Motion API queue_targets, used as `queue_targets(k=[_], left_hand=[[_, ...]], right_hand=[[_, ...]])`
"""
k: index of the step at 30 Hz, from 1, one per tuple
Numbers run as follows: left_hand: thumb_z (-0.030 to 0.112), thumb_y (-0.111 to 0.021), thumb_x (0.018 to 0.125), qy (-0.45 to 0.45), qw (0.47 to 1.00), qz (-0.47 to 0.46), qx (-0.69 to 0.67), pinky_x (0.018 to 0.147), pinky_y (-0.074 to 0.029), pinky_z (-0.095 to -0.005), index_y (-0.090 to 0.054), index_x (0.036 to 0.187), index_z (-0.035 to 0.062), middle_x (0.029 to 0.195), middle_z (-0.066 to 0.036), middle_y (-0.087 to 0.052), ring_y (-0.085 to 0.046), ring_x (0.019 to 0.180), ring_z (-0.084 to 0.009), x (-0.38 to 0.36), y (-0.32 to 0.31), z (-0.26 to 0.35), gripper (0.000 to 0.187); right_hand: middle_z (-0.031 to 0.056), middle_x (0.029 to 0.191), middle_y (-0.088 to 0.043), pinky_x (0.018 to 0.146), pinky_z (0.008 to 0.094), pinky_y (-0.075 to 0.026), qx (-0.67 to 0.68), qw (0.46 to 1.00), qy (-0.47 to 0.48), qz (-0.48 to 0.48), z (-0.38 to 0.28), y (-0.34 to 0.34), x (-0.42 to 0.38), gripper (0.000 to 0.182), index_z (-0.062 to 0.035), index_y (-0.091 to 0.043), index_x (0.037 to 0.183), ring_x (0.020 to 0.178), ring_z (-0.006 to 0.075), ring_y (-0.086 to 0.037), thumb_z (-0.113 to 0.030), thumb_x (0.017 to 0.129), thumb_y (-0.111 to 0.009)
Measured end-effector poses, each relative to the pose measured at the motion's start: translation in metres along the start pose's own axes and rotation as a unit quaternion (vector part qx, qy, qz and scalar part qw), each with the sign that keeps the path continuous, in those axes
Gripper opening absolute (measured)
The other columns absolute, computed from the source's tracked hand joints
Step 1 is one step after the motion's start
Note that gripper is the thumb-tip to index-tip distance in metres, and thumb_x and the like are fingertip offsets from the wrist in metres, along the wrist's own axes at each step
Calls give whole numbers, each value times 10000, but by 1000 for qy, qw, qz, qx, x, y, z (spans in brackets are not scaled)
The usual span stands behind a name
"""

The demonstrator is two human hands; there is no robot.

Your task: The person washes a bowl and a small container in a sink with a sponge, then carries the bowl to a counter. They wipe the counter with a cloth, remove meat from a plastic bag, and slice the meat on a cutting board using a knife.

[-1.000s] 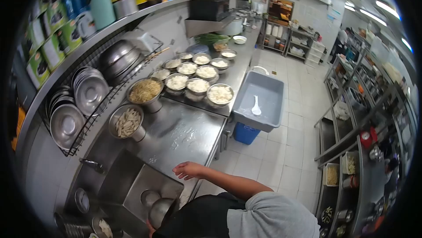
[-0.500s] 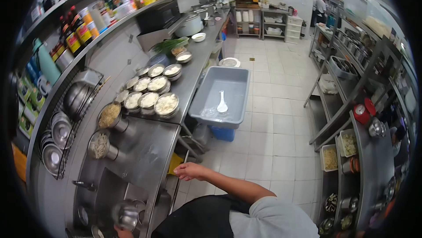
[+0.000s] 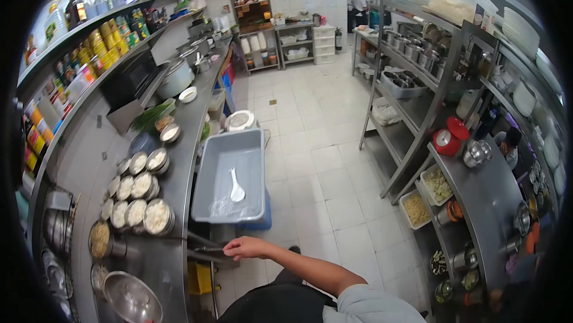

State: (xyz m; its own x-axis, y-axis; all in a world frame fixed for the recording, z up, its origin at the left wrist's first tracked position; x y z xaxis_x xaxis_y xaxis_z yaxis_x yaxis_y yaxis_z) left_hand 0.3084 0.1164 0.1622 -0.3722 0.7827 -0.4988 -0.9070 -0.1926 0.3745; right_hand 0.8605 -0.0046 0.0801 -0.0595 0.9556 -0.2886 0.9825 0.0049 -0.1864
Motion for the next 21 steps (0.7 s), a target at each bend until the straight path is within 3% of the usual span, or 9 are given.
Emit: queue_targets(k=[4,5,6,7,9,12,15,17,21], left_hand=[[312,-510,1095,-240,910,-315,122,926,-596,-504,-582,1458,33,1299,-223,-688,-682,1137,-369,160,-219,-2,463],[134,-552,903,-46,866,-471,-165,980,-565,-576,-597,1358,-7,1304,-185,-693,-684,1191,-367,75,-301,34,478],[163,-588,870,-67,873,-468,-119,960,-566,-621,-609,1343,-4,1286,-178,-689,-664,1205,-400,43,-361,52,503],[139,-607,880,-39,870,-485,-82,962,-585,-589,-644,1278,-28,1221,-165,-705,-694,1134,-370,40,-426,52,433],[165,-638,903,-24,826,-563,-18,938,-591,-574,-626,1263,-39,1238,-199,-694,-695,1096,-391,0,-558,51,414],[203,-646,944,-37,786,-612,74,1032,-576,-557,-672,1131,-16,1211,-182,-704,-700,1132,-353,-130,-708,45,289],[222,-625,979,33,701,-701,126,1019,-595,-495,-683,1155,-16,1208,-149,-704,-687,1128,-285,-247,-810,1,301],[238,-618,988,70,641,-746,167,1032,-581,-497,-684,1174,-21,1216,-145,-704,-680,1140,-271,-309,-854,-30,326],[282,-606,1002,78,536,-796,270,1038,-557,-463,-685,1192,-33,1185,-120,-711,-683,1108,-236,-394,-907,-57,376]], right_hand=[[126,1328,-696,947,353,-592,-62,984,-91,139,80,155,1,537,-26,-666,1397,1071,215,-712,-413,1026,-702],[159,1327,-698,925,402,-604,-131,965,-127,189,142,214,-3,458,-37,-692,1345,1059,285,-722,-361,1022,-689],[197,1288,-714,900,473,-600,-564,811,51,147,194,258,-16,365,-56,-732,1237,1044,380,-714,-337,1033,-620],[223,1215,-733,905,537,-578,-587,785,-122,154,242,303,-45,391,-76,-761,1127,1033,443,-700,-404,1021,-576],[236,1133,-754,971,536,-558,-317,779,-369,396,276,350,-170,565,-52,-787,1068,1084,432,-711,-563,985,-559],[189,1023,-775,802,459,-611,-207,782,-449,379,359,374,-285,551,-46,-765,908,790,328,-751,-552,1005,-568],[147,717,-648,520,456,-538,24,782,-365,505,369,330,-379,355,33,-685,924,606,281,-665,-312,1005,-711],[162,719,-630,460,501,-505,240,663,-367,607,408,295,-424,255,3,-641,885,587,322,-648,-218,983,-721],[162,834,-667,622,475,-545,394,612,-379,572,414,232,-452,196,-7,-651,905,633,296,-608,-182,942,-731]])
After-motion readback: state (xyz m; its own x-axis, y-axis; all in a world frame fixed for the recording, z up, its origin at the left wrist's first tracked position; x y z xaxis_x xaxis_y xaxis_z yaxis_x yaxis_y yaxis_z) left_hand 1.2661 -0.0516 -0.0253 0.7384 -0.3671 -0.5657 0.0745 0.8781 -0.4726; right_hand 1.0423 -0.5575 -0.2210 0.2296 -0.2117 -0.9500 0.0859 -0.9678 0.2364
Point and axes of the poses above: each hand's wrist, its own x-axis towards the middle knuckle, its own y-axis out of the back of the hand, z = x × y, the point moved 7 cm from there along x, towards the middle knuckle
